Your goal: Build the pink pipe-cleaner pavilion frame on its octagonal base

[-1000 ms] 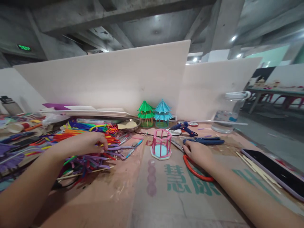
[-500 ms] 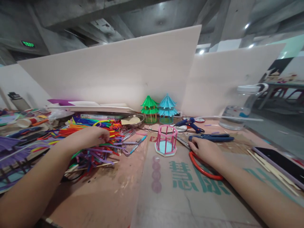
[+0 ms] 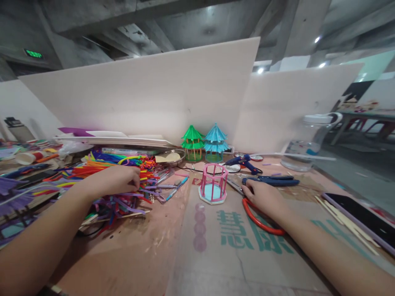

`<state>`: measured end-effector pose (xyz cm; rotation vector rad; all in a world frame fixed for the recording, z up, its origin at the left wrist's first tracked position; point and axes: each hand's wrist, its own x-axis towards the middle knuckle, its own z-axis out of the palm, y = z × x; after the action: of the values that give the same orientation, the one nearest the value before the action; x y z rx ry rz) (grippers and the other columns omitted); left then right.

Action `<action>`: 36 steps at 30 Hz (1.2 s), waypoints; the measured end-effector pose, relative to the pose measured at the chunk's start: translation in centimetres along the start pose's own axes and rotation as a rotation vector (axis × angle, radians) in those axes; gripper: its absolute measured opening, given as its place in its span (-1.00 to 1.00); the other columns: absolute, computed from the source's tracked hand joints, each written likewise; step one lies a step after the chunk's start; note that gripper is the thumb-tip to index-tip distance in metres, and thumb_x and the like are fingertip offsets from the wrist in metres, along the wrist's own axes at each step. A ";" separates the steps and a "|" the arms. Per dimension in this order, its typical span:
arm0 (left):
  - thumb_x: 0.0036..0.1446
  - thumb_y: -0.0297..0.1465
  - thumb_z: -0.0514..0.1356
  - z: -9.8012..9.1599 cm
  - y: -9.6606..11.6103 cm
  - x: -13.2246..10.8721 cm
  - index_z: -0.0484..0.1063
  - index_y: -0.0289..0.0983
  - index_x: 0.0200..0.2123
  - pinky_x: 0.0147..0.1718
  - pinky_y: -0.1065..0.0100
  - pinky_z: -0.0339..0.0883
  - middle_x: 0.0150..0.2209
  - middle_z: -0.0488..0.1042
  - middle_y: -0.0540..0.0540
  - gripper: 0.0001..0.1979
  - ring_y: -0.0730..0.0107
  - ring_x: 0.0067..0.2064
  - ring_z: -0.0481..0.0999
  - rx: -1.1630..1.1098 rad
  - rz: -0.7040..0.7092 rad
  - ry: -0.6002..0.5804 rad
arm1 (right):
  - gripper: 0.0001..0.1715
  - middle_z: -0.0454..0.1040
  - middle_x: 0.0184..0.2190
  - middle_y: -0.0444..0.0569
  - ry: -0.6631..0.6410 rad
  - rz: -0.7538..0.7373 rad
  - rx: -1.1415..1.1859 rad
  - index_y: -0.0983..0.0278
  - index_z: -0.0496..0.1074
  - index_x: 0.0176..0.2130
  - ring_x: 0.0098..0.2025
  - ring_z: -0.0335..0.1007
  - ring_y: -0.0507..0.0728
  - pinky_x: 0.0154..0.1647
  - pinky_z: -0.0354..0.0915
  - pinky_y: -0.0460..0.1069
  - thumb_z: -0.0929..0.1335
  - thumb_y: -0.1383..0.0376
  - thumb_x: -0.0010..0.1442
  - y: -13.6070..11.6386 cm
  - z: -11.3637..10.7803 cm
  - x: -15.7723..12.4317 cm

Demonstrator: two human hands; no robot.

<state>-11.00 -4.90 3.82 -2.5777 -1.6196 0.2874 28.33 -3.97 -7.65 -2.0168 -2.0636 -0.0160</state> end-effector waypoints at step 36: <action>0.12 -0.10 0.17 -4.7 10.3 8.2 0.43 -0.26 -0.06 -0.12 0.25 0.42 -0.11 0.55 -0.15 -0.58 0.20 -0.09 0.53 -0.931 0.361 0.494 | -0.72 0.46 -0.52 -0.13 0.362 -0.381 0.564 0.25 0.46 -0.14 -0.53 0.28 0.01 -0.54 0.11 -0.10 0.20 0.29 0.29 -5.4 -13.1 -4.6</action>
<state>2.54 -1.92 5.70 -3.1310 -1.2456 -1.2744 25.34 -11.09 5.04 -1.1821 -1.9060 0.1092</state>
